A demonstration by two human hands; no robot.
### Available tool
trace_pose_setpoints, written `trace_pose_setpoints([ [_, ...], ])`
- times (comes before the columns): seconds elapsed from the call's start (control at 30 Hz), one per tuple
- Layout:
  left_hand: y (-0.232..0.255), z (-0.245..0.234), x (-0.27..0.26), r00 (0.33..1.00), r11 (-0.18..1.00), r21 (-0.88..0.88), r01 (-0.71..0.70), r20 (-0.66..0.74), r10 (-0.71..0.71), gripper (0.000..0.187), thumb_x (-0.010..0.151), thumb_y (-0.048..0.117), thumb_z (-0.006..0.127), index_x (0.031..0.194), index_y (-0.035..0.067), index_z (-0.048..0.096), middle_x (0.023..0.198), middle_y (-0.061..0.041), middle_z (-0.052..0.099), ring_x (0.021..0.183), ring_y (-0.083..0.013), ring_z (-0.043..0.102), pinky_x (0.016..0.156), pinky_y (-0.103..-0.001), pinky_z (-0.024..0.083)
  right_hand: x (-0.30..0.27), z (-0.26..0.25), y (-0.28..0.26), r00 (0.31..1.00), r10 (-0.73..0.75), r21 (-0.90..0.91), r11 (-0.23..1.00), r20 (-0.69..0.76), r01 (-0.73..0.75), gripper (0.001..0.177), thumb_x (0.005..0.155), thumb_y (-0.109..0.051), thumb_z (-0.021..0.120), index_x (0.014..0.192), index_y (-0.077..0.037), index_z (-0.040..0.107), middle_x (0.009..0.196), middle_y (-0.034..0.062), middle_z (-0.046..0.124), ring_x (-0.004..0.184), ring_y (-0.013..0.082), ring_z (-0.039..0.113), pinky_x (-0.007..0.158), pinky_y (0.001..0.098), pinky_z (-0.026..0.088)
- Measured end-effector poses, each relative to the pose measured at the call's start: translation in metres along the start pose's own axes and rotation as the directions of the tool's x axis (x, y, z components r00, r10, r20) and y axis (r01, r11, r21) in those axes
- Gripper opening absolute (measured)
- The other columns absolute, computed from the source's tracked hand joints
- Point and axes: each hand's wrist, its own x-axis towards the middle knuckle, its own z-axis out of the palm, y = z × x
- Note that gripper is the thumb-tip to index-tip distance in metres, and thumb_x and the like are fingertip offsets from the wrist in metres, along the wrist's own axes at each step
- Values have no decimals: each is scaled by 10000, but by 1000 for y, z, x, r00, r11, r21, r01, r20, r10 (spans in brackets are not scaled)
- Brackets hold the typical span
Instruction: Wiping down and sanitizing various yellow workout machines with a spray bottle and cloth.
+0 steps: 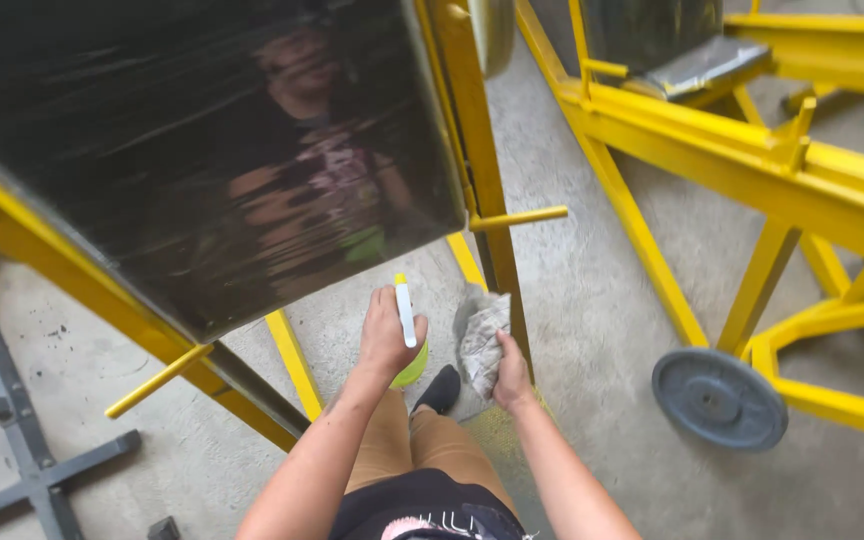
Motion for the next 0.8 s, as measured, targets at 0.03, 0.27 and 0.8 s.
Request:
trace_pose_setpoints([
  [0.03,0,-6,3,998,1000,6,-23,-55,23,397,767,131,697,1098,-24,542,1060,-251,553,988,-464,573,869,-520,505,-2,16,-15,999,-41,-15,999,17,41,430,1020,-307,473,1286,0,613,1220,123,699,1106,233,673,1007,386,521],
  [0.27,28,-87,50,982,982,-94,-162,-110,151,412,775,107,663,1124,-40,500,1097,-263,518,995,-475,560,872,-504,511,38,113,-55,954,-246,-146,951,170,272,501,1082,-356,429,1357,40,564,1240,135,668,1127,245,643,1034,389,490],
  [0.8,16,-235,106,995,994,63,-89,-32,92,350,748,120,657,1051,1,528,1035,-217,550,943,-437,605,780,-476,556,108,399,-28,260,-146,-275,-768,954,579,685,940,-452,596,1591,-342,413,1714,175,130,1588,410,60,1222,698,61],
])
